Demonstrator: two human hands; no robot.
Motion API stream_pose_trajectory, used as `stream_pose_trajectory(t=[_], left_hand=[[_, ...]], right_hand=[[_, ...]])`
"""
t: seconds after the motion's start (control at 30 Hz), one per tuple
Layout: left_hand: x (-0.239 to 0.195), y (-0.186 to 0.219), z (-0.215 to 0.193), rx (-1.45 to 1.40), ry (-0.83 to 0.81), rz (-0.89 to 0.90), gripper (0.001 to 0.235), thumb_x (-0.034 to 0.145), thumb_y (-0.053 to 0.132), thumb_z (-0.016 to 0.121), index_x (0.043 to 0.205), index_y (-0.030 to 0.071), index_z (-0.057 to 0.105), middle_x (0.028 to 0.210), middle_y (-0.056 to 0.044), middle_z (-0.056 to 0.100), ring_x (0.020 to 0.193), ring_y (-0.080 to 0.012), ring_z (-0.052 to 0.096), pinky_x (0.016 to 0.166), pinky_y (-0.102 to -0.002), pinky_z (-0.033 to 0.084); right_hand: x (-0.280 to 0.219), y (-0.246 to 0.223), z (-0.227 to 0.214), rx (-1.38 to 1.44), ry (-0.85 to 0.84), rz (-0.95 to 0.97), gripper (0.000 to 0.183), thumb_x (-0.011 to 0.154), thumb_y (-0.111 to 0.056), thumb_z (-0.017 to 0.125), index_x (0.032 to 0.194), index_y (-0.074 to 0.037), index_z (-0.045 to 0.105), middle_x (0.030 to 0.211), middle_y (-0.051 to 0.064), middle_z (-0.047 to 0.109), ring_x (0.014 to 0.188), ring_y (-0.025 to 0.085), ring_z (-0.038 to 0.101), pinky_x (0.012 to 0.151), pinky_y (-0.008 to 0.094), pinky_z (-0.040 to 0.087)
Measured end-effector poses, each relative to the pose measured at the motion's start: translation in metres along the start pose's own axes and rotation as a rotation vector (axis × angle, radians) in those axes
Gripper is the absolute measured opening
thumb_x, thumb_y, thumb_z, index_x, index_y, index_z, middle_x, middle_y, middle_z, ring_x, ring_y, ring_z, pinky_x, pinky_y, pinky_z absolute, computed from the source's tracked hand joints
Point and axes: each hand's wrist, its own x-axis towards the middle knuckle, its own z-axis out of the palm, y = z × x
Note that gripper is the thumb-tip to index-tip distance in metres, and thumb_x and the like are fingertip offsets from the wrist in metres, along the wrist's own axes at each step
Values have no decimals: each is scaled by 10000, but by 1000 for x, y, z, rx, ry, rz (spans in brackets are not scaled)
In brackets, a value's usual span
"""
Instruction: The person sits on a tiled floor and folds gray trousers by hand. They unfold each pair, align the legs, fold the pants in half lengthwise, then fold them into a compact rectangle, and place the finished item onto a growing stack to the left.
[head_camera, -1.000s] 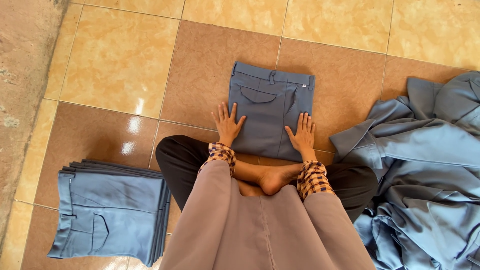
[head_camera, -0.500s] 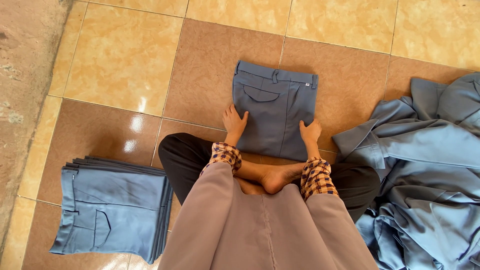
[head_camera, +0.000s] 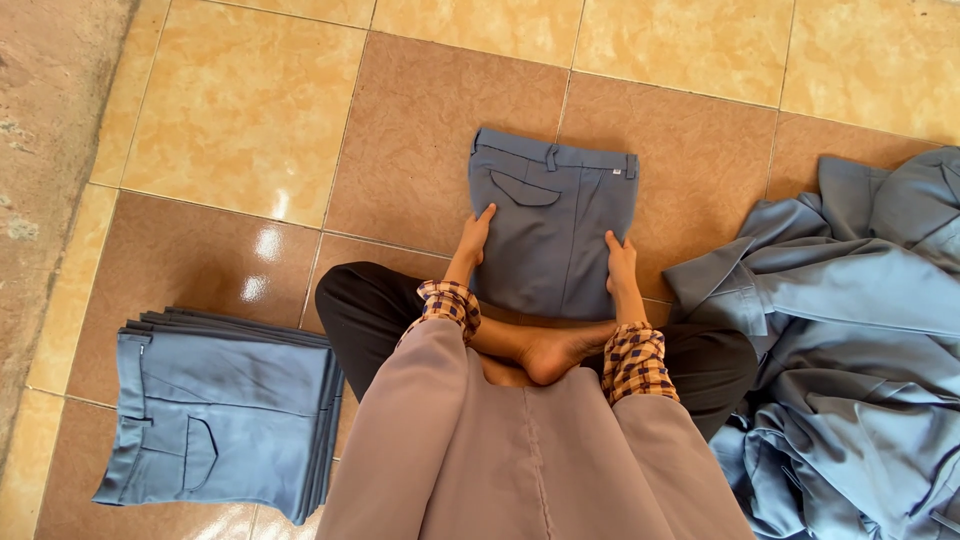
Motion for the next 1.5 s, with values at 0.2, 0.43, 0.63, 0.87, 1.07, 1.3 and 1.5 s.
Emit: stream_pose_trajectory(t=[0.2, 0.43, 0.63, 0.87, 1.07, 1.3, 1.5], left_hand=[[-45, 42, 22, -89, -62, 126, 745, 984, 482, 712, 1541, 74, 433, 1436, -273, 538, 1312, -429, 534, 984, -600, 503], [-62, 54, 27, -222, -118, 221, 555, 961, 415, 757, 1357, 56, 611, 1122, -230, 717, 968, -359, 732, 730, -539, 621], [-69, 53, 6, -281, -78, 229, 490, 946, 394, 758, 1270, 43, 650, 980, -190, 721, 832, -318, 742, 648, -482, 629], [-116, 91, -89, -422, 36, 309, 619, 931, 433, 783, 1366, 31, 602, 1098, -242, 718, 951, -367, 733, 718, -526, 619], [-200, 102, -221, -673, 248, 455, 651, 923, 410, 787, 1410, 38, 568, 1125, -243, 701, 963, -356, 731, 717, -543, 617], [-297, 50, -354, -996, 523, 681, 483, 911, 391, 791, 1198, 25, 661, 959, -252, 722, 794, -377, 749, 614, -511, 636], [-389, -21, -420, -1189, 766, 716, 407, 897, 371, 803, 1098, 38, 686, 902, -221, 733, 749, -321, 755, 600, -460, 643]], right_hand=[[-42, -66, -4, 158, 41, -134, 406, 1021, -320, 702, 1382, -153, 621, 1042, 96, 714, 885, 188, 709, 735, 329, 623], [-96, -116, -12, 174, 18, -264, 332, 1042, -300, 685, 1331, -139, 662, 911, 44, 704, 771, 124, 707, 645, 277, 624], [-119, -138, 7, 125, -18, -299, 241, 1044, -291, 678, 1231, -141, 702, 833, 21, 696, 696, 114, 688, 600, 257, 605], [-146, -162, 96, 79, -179, -359, 234, 1046, -276, 679, 1221, -121, 694, 927, 63, 724, 797, 141, 725, 666, 297, 624], [-201, -172, 223, -63, -430, -517, 475, 1093, -293, 674, 1469, -55, 506, 1453, 199, 531, 1335, 329, 529, 1093, 540, 454], [-295, -148, 367, -177, -887, -608, 362, 1092, -267, 639, 1410, -101, 592, 1316, 97, 647, 1195, 193, 626, 1026, 416, 541], [-375, -95, 451, -274, -1180, -617, 349, 1085, -243, 646, 1398, -95, 612, 1262, 95, 675, 1140, 180, 638, 980, 397, 563]])
